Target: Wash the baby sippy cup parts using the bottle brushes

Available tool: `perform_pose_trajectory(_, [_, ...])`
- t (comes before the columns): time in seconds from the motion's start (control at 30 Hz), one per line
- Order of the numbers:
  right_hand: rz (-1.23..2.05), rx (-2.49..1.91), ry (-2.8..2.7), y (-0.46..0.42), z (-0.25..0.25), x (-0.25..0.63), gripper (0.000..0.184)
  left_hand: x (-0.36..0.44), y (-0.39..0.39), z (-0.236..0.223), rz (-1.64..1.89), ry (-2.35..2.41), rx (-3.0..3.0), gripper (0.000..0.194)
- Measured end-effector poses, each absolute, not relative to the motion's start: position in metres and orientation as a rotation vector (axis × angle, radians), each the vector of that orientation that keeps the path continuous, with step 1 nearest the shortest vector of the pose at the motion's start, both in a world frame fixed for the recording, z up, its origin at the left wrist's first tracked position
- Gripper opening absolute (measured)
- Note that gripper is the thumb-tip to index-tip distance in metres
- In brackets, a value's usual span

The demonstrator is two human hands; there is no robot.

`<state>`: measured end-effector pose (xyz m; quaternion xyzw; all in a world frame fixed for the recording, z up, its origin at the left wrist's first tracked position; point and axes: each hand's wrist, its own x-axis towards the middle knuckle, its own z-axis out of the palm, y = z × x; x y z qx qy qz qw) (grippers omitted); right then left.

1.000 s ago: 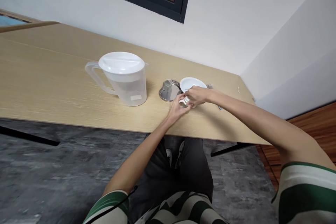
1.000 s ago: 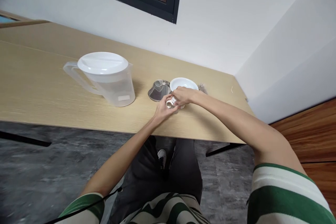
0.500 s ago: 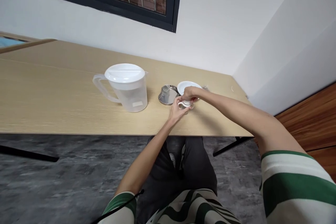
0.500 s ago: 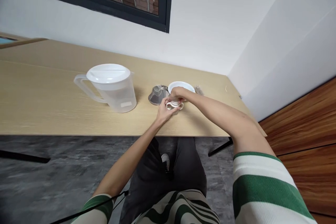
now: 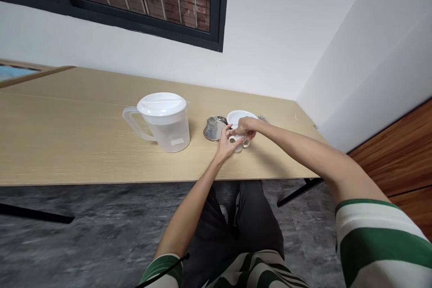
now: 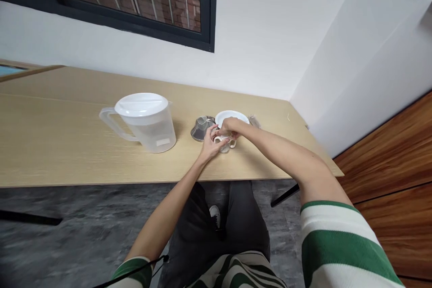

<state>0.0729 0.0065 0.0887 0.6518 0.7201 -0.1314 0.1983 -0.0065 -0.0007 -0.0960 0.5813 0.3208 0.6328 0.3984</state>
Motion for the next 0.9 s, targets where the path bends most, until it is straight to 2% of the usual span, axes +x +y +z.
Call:
perform_pose_trajectory(0.13, [-0.099, 1.569, 2.263, 0.011, 0.093, 0.088, 0.051, -0.004, -0.004, -0.095, 1.652, 0.842, 1.531, 0.069])
perform_pose_trajectory(0.23, [-0.127, 1.286, 2.398, 0.013, 0.088, 0.099, 0.052, -0.004, -0.005, -0.093, 1.665, 0.808, 1.567, 0.067])
perform_pose_trajectory(0.4, [-0.077, 1.212, 2.433, 0.012, 0.078, 0.104, 0.042, -0.006, -0.005, -0.096, 1.697, 0.839, 1.582, 0.065])
perform_pose_trajectory(0.67, [-0.125, 1.262, 2.379, 0.014, 0.082, 0.1, 0.049, -0.013, -0.001, -0.093, 1.607, 0.761, 1.449, 0.078])
perform_pose_trajectory(0.9, [-0.187, 1.115, 2.525, 0.017, 0.078, 0.115, 0.046, -0.02, 0.006, -0.093, 1.422, 0.748, 1.524, 0.089])
